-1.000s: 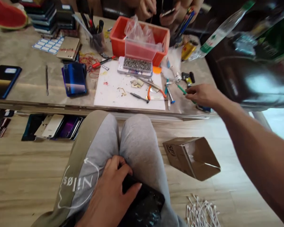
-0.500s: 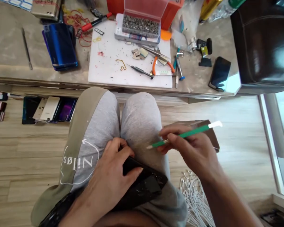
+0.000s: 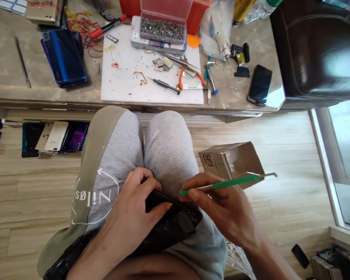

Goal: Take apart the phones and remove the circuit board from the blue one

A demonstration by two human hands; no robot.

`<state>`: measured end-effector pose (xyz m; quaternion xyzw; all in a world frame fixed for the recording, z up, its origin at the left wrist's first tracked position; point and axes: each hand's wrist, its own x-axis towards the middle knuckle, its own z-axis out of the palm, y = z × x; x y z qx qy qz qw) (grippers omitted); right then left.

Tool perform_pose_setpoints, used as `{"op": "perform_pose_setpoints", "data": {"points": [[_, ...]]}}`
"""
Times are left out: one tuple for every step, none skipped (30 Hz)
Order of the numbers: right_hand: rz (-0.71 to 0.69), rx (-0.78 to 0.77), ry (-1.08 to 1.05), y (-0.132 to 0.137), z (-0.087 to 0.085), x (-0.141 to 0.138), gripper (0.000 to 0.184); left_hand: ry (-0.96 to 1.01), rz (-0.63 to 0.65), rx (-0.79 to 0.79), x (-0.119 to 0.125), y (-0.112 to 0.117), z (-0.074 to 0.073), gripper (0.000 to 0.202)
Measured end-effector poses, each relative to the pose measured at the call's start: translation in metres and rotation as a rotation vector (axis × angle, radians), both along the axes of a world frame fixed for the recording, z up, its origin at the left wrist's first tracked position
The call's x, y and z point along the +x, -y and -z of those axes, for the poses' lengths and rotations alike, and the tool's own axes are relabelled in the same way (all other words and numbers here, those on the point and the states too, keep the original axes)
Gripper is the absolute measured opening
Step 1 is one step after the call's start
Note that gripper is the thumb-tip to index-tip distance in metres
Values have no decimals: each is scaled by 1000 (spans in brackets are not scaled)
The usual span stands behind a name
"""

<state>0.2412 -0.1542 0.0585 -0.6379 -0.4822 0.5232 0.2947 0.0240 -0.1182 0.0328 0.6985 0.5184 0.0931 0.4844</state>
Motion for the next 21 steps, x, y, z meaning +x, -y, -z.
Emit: {"op": "perform_pose_setpoints", "data": {"points": [[-29, -30, -12, 0, -2, -2, 14, 5, -1, 9, 0, 0, 0, 10], [-64, -40, -1, 0, -3, -3, 13, 8, 0, 14, -1, 1, 0, 9], [-96, -31, 25, 0, -4, -4, 12, 10, 1, 17, -1, 1, 0, 9], [-122, -15, 52, -1, -5, -5, 12, 12, 2, 19, -2, 1, 0, 9], [-140, 0, 71, -2, -5, -5, 11, 12, 4, 17, -2, 2, 0, 9], [-154, 8, 84, -2, -6, -5, 12, 13, 5, 17, -2, 2, 0, 9], [-165, 12, 92, -3, -5, -4, 12, 14, 5, 16, -3, 2, 0, 9], [-174, 14, 96, -3, -5, -3, 13, 14, 4, 16, -3, 2, 0, 9], [-181, 16, 97, -3, -5, -3, 13, 12, 3, 14, -3, 2, 0, 9], [-188, 16, 96, -3, -5, -2, 13, 11, 4, 12, -3, 2, 0, 9], [-196, 18, 94, -3, -4, -1, 13, 11, 4, 12, -3, 2, 0, 9], [-204, 21, 92, -3, -5, -1, 13, 12, 4, 13, -3, 2, 0, 9], [-212, 22, 93, -3, -5, -1, 13, 12, 6, 13, -3, 2, 1, 9], [-220, 27, 97, -3, -5, -1, 13, 14, 7, 13, -3, 2, 1, 9], [-226, 35, 102, -3, -6, -1, 12, 14, 10, 10, -3, 2, 1, 10], [-240, 50, 108, -4, -7, -1, 12, 14, 13, 5, -3, 2, 1, 10], [-259, 73, 116, -4, -7, -2, 11, 14, 16, 1, -3, 1, 1, 9], [-284, 99, 125, -4, -8, -2, 10, 18, 17, -1, -3, 1, 1, 9], [-315, 131, 133, -3, -8, -3, 10, 24, 16, 3, -3, 1, 2, 9], [-352, 164, 140, -2, -8, -4, 10, 32, 16, 9, -4, 1, 2, 9], [-387, 193, 148, -2, -8, -5, 11, 38, 18, 16, -4, 2, 3, 9]]}}
